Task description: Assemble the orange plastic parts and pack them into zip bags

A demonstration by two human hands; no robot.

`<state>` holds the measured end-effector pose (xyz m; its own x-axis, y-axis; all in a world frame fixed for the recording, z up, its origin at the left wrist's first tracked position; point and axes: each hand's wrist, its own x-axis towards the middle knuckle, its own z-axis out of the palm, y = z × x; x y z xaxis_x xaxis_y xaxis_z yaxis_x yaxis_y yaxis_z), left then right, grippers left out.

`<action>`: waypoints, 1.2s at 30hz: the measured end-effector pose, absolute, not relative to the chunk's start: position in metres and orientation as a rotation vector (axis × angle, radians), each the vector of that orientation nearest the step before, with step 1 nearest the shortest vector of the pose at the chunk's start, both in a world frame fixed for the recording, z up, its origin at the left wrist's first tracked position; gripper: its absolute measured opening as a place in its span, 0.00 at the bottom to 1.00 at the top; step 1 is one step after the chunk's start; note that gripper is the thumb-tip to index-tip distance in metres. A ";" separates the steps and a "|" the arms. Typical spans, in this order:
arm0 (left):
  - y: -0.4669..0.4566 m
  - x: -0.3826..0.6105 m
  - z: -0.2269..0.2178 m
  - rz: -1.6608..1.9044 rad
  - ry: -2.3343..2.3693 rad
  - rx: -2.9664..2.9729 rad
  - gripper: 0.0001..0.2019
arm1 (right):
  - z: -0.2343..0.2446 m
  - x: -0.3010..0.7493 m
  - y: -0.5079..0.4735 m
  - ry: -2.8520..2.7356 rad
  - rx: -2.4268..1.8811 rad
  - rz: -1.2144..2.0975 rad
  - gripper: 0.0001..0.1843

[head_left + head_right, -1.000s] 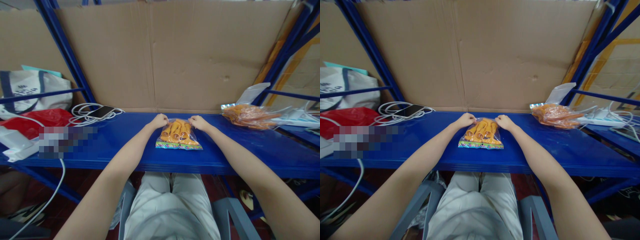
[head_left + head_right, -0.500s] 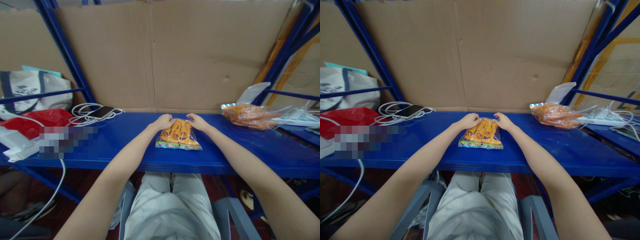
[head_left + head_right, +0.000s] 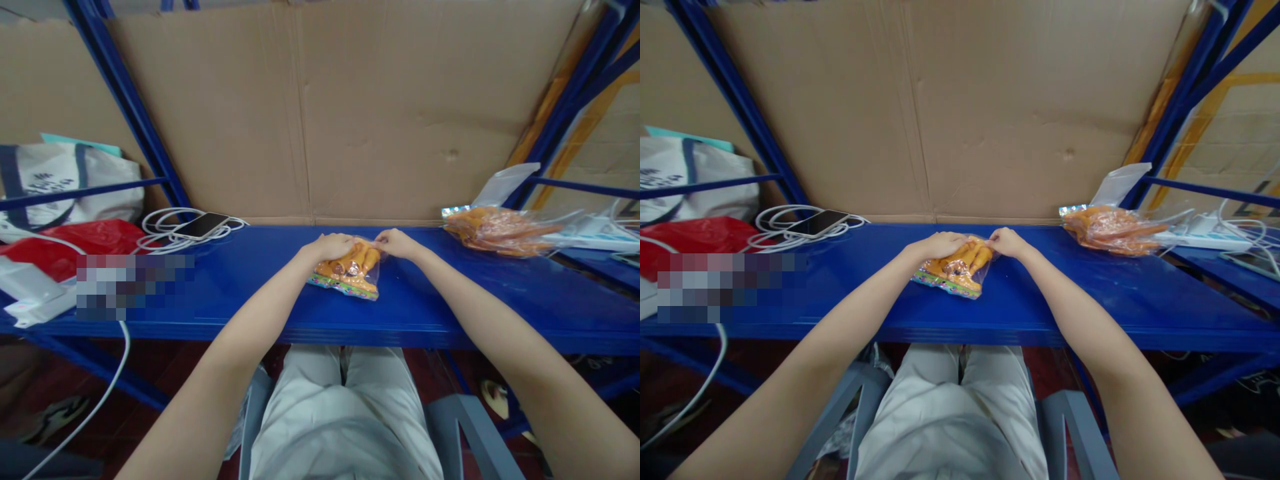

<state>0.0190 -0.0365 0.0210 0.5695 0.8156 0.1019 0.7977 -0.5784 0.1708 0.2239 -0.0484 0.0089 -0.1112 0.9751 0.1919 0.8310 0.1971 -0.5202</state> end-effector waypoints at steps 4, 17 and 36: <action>-0.044 0.024 0.024 0.154 1.491 2.653 0.26 | 0.013 0.222 -0.059 -1.938 -1.605 0.815 0.10; -0.019 0.023 0.008 0.241 1.204 2.803 0.25 | 0.015 0.221 -0.065 -1.805 -1.538 1.200 0.16; -0.032 0.031 0.001 0.699 0.992 2.784 0.18 | 0.014 0.203 -0.064 -1.201 -1.283 1.526 0.16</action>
